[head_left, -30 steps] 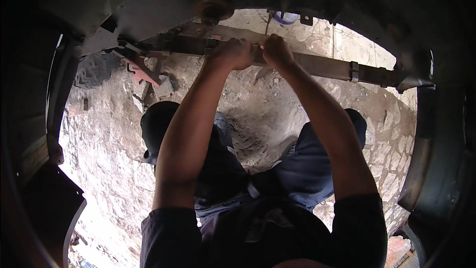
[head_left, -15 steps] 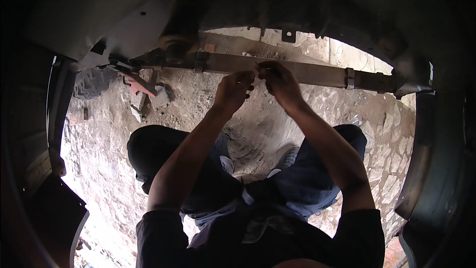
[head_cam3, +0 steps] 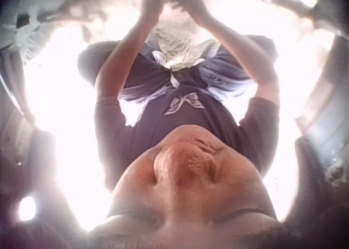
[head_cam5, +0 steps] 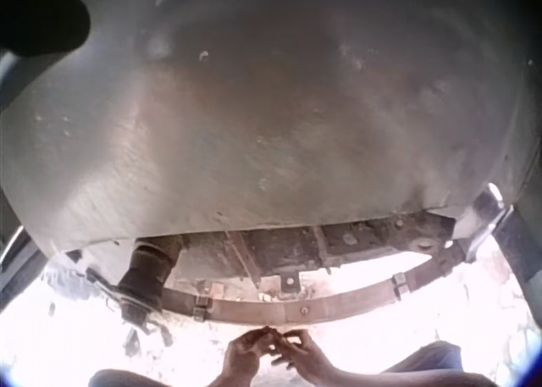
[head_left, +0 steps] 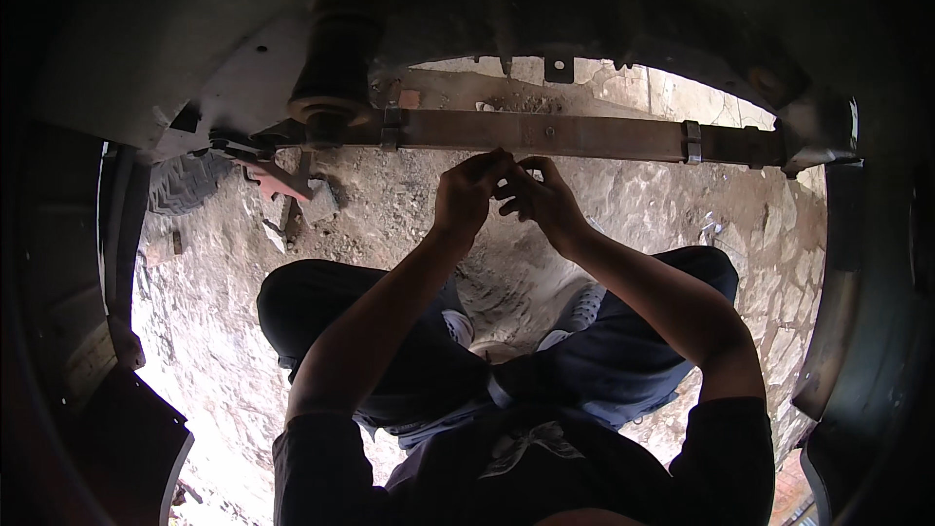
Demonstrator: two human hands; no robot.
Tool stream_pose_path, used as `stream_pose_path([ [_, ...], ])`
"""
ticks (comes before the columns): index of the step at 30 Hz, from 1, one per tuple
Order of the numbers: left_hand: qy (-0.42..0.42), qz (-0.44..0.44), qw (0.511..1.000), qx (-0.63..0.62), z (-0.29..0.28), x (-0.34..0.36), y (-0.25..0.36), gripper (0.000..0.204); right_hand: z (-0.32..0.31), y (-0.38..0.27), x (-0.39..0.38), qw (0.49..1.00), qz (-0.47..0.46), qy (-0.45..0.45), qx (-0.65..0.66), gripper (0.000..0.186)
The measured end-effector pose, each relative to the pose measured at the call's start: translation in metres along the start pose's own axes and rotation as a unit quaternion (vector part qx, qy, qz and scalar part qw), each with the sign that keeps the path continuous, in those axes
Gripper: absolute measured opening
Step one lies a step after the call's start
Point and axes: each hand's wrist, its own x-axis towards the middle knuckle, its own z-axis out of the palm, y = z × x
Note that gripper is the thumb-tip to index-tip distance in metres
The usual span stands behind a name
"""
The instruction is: The person sits under a vehicle and repeatedly handles small metal fasteners, inserting and adjusting them on a metal beam of the undercarriage. The person uses both hands to manipulate the fasteners and occasionally repositions them along the beam.
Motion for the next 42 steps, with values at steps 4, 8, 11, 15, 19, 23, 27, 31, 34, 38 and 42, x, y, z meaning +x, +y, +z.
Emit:
stream_pose_path([
  [4,-0.013,0.042,0.998,-0.039,-0.006,0.006,0.006,0.027,-0.003,0.010,-0.004,0.992,-0.057,0.059,-0.095,0.047],
  [8,0.030,0.124,0.977,0.171,-0.025,0.011,0.022,0.031,-0.009,0.007,-0.012,0.998,-0.034,0.024,-0.048,0.048],
  [11,0.068,0.184,0.934,0.299,-0.036,0.016,0.020,0.026,-0.008,-0.002,-0.023,0.997,-0.038,-0.006,-0.069,0.044],
  [15,0.086,0.251,0.870,0.416,-0.034,0.025,0.025,0.022,-0.007,-0.014,-0.031,0.985,-0.095,-0.005,-0.148,0.043],
  [19,0.078,0.390,0.752,0.525,-0.038,0.048,0.022,0.019,-0.008,-0.024,-0.025,0.980,-0.112,0.001,-0.162,0.045],
  [23,0.039,0.344,0.720,0.602,-0.022,0.062,0.023,0.020,-0.016,-0.031,-0.022,0.976,-0.144,0.012,-0.164,0.046],
  [27,0.019,0.329,0.706,0.627,-0.027,0.077,-0.001,0.018,-0.012,-0.042,-0.031,0.962,-0.170,0.024,-0.214,0.048],
  [31,0.040,0.378,0.661,0.647,-0.016,0.093,-0.002,0.017,-0.015,-0.051,-0.036,0.963,-0.159,0.011,-0.219,0.047],
  [34,0.034,0.281,0.675,0.682,0.004,0.094,0.005,0.019,-0.022,-0.052,-0.040,0.960,-0.167,0.029,-0.223,0.044],
  [38,0.026,0.252,0.711,0.657,-0.002,0.089,0.002,0.014,-0.025,-0.063,-0.044,0.962,-0.179,0.041,-0.201,0.044],
  [42,0.028,0.230,0.698,0.678,0.005,0.105,0.014,0.019,-0.028,-0.078,-0.050,0.968,-0.176,0.034,-0.176,0.044],
])
